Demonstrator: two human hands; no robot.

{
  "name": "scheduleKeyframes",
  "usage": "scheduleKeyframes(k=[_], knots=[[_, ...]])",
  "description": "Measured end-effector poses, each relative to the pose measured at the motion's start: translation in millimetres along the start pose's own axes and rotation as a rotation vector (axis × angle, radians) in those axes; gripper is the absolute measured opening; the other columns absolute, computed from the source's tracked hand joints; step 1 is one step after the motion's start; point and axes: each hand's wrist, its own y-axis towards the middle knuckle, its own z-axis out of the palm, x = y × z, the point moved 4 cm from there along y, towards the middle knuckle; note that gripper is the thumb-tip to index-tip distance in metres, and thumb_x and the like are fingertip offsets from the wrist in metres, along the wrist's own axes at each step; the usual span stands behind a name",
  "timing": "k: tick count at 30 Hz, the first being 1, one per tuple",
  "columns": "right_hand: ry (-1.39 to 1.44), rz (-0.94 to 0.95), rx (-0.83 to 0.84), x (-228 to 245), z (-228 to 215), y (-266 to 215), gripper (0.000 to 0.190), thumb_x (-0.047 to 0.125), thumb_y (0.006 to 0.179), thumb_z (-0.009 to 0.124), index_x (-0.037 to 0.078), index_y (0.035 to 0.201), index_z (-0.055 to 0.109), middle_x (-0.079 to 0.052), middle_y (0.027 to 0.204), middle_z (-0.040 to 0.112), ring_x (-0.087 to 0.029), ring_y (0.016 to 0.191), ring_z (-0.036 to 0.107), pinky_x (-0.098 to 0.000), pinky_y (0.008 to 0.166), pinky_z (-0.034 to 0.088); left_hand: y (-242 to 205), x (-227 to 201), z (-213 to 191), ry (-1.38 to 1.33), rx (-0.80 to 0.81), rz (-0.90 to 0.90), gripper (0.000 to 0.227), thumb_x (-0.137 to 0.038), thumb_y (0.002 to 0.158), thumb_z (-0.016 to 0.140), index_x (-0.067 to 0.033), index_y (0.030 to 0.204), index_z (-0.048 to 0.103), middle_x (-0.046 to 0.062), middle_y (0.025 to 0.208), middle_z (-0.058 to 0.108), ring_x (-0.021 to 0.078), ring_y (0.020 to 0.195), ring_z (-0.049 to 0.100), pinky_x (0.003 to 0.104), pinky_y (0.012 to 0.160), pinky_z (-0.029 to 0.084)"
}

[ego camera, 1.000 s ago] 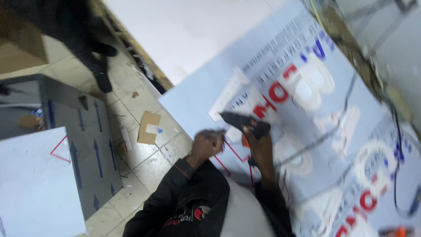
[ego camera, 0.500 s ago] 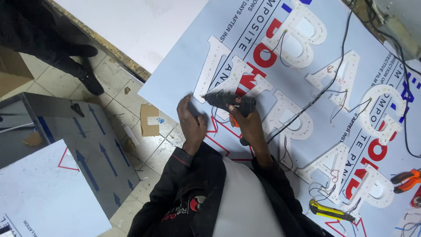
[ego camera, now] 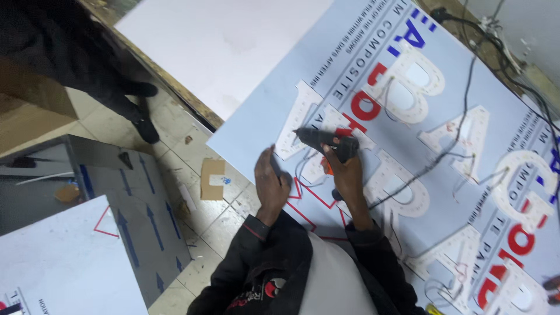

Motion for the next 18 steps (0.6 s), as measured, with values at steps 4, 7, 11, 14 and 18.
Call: scheduleKeyframes(k=[4, 7, 11, 14, 18], knots=[[0.009, 0.052, 0.051, -29.9, -5.2, 6.0, 0.032, 0.027, 0.117, 0.068, 0.013, 0.088, 0.073, -0.003, 0.060, 0.068, -0.012, 0.055, 0.064, -0.0297, 0.064, 0.047, -1.7, -7.2, -2.0, 0.004, 0.087, -0.078, 0.093, 0.000, 0.077, 0.062, 0.0069, 0.166, 0.039, 0.025, 0.168, 0.055, 0.0440, 0.161, 0.046, 0.060, 0.137, 0.026], [0.069, 0.067, 0.007, -47.0, -0.2, 9.9, 0.019, 0.021, 0.114, 0.072, 0.010, 0.099, 0.074, -0.005, 0.063, 0.068, -0.014, 0.055, 0.065, -0.0297, 0.061, 0.051, 3.0, -8.1, -2.7, 0.019, 0.085, -0.077, 0.091, 0.000, 0.078, 0.064, 0.0057, 0.166, 0.040, 0.023, 0.168, 0.056, 0.0430, 0.161, 0.046, 0.060, 0.137, 0.027], [-0.001, 0.030, 0.009, -31.2, 6.4, 19.3, 0.019, 0.026, 0.111, 0.075, 0.009, 0.105, 0.078, -0.005, 0.060, 0.067, -0.014, 0.054, 0.065, -0.0281, 0.059, 0.050, 10.8, -11.1, -9.0, 0.022, 0.085, -0.096, 0.089, 0.000, 0.079, 0.067, 0.0055, 0.164, 0.042, 0.024, 0.164, 0.057, 0.0449, 0.159, 0.049, 0.060, 0.137, 0.028], [-0.096, 0.062, 0.014, -59.4, -11.6, 22.3, 0.020, 0.025, 0.115, 0.072, 0.009, 0.102, 0.077, -0.004, 0.063, 0.068, -0.015, 0.055, 0.061, -0.0318, 0.061, 0.050, 3.0, -8.9, 0.5, 0.004, 0.021, -0.053, 0.086, -0.001, 0.079, 0.068, 0.0060, 0.162, 0.047, 0.029, 0.158, 0.061, 0.0510, 0.153, 0.053, 0.063, 0.135, 0.031], [0.001, 0.017, -0.058, -50.8, -7.8, 13.0, 0.016, 0.021, 0.110, 0.083, 0.009, 0.104, 0.073, -0.005, 0.061, 0.067, -0.012, 0.056, 0.065, -0.0275, 0.060, 0.053, -3.5, -6.9, 2.4, -0.017, 0.013, -0.010, 0.088, -0.005, 0.079, 0.069, 0.0034, 0.165, 0.049, 0.030, 0.153, 0.062, 0.0521, 0.149, 0.056, 0.061, 0.132, 0.035]])
